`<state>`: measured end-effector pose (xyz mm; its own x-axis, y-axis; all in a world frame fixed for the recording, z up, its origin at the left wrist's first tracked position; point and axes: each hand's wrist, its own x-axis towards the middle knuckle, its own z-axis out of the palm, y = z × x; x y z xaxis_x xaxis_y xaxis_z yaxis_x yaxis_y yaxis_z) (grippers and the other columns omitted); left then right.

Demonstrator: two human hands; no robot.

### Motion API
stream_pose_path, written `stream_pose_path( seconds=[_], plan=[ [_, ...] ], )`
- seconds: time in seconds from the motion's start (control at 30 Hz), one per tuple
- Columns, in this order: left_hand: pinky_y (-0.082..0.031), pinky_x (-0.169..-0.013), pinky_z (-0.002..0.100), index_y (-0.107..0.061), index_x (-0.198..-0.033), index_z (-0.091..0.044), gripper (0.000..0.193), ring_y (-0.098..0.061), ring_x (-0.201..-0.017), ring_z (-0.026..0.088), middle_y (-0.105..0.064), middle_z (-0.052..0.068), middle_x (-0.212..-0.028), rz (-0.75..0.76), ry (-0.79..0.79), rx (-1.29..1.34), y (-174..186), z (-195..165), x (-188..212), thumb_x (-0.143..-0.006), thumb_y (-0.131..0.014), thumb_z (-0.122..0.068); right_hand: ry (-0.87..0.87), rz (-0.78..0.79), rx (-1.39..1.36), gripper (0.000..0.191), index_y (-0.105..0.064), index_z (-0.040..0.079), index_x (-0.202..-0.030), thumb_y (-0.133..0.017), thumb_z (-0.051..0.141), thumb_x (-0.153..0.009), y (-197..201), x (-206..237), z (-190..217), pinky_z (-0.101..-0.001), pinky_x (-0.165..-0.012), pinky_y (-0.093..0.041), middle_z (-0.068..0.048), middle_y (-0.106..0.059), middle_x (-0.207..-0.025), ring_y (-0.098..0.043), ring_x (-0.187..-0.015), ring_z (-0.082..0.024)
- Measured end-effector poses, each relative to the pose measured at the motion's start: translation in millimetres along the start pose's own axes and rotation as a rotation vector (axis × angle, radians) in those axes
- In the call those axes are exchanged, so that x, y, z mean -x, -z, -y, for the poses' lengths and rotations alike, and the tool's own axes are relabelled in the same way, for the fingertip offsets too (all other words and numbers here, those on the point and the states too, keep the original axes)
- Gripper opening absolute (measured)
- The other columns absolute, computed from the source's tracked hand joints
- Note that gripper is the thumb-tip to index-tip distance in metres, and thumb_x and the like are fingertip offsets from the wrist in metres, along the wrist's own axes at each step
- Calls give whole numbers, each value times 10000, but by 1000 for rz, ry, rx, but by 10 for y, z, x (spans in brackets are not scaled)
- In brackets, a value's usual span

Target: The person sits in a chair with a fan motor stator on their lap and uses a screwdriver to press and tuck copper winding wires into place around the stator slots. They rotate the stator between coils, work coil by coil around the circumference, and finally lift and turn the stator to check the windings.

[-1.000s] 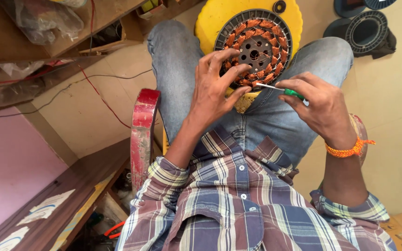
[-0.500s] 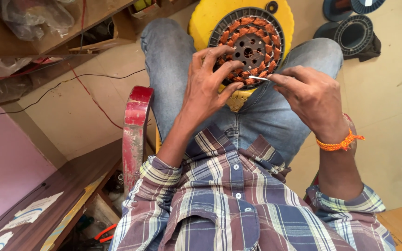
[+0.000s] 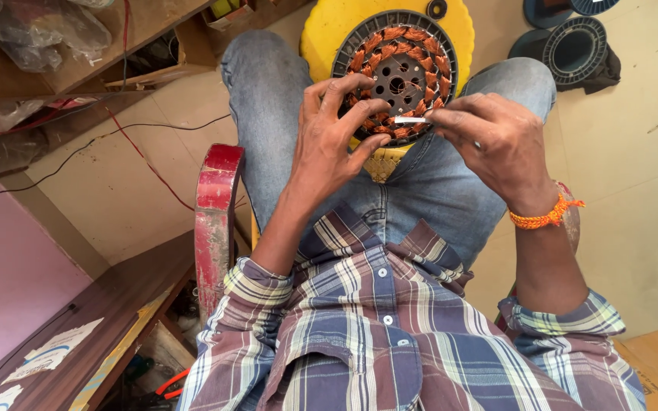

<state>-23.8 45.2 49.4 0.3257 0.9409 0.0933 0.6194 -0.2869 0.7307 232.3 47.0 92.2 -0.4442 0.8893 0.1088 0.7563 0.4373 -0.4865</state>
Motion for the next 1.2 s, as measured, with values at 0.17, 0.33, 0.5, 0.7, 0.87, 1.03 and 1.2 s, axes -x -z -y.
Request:
stream_pose_path(
  seconds=[0.17,0.33,0.5,0.7,0.87,1.03,1.2],
  plan=[
    [-400,-1182,489,-724,-1199,-209,411,-430,-1361,299,-501,-17,-1445,4,1,8,11,2,3,-837,-870,-335,-84,-50,-137,290,-760,84,-1250,-813,26,-971,17,17,-58,-356,-819,-576,-108,-729,-1102,-726,-957,-256],
    [-440,-1164,455,-727,-1245,-236,434,-438,-1355,302,-518,-13,-1443,25,-13,64,55,27,-3,-838,-859,-310,-147,-83,-239,229,-730,35,-1216,-811,22,-1002,40,80,-119,-335,-800,-576,-134,-723,-1123,-728,-952,-246],
    [-436,-1156,453,-768,-1186,-284,371,-433,-1346,317,-555,2,-1409,23,-83,98,115,49,10,-830,-861,-326,-176,-94,-245,227,-729,25,-1203,-826,22,-998,44,129,-182,-325,-768,-552,-135,-726,-1033,-717,-891,-230],
    [-416,-1147,442,-784,-1060,-211,179,-473,-1292,281,-599,-17,-1313,-80,87,-4,-34,-131,-21,-901,-840,-272,-182,-82,-235,219,-735,27,-1188,-831,44,-992,24,132,-210,-346,-798,-544,-130,-731,-1017,-710,-890,-236],
    [-380,-1113,463,-792,-1035,-177,234,-443,-1261,292,-587,13,-1274,-134,168,-27,-135,-247,-69,-844,-852,-298,-169,-63,-239,218,-730,25,-1194,-826,45,-999,17,132,-216,-322,-772,-544,-130,-731,-1025,-710,-904,-239],
    [-372,-1142,456,-799,-951,-177,117,-410,-1312,299,-563,41,-1339,-177,215,93,-154,-294,-47,-853,-821,-238,-179,-56,-249,216,-728,20,-1198,-819,44,-1004,23,148,-220,-342,-804,-547,-127,-730,-1010,-708,-885,-231],
    [-427,-1153,417,-763,-950,-117,93,-425,-1355,282,-520,69,-1401,-171,292,396,-51,-261,36,-893,-772,-191,-173,-60,-247,211,-732,23,-1200,-821,48,-1011,21,166,-213,-318,-761,-542,-129,-732,-1009,-705,-883,-229]
  ],
)
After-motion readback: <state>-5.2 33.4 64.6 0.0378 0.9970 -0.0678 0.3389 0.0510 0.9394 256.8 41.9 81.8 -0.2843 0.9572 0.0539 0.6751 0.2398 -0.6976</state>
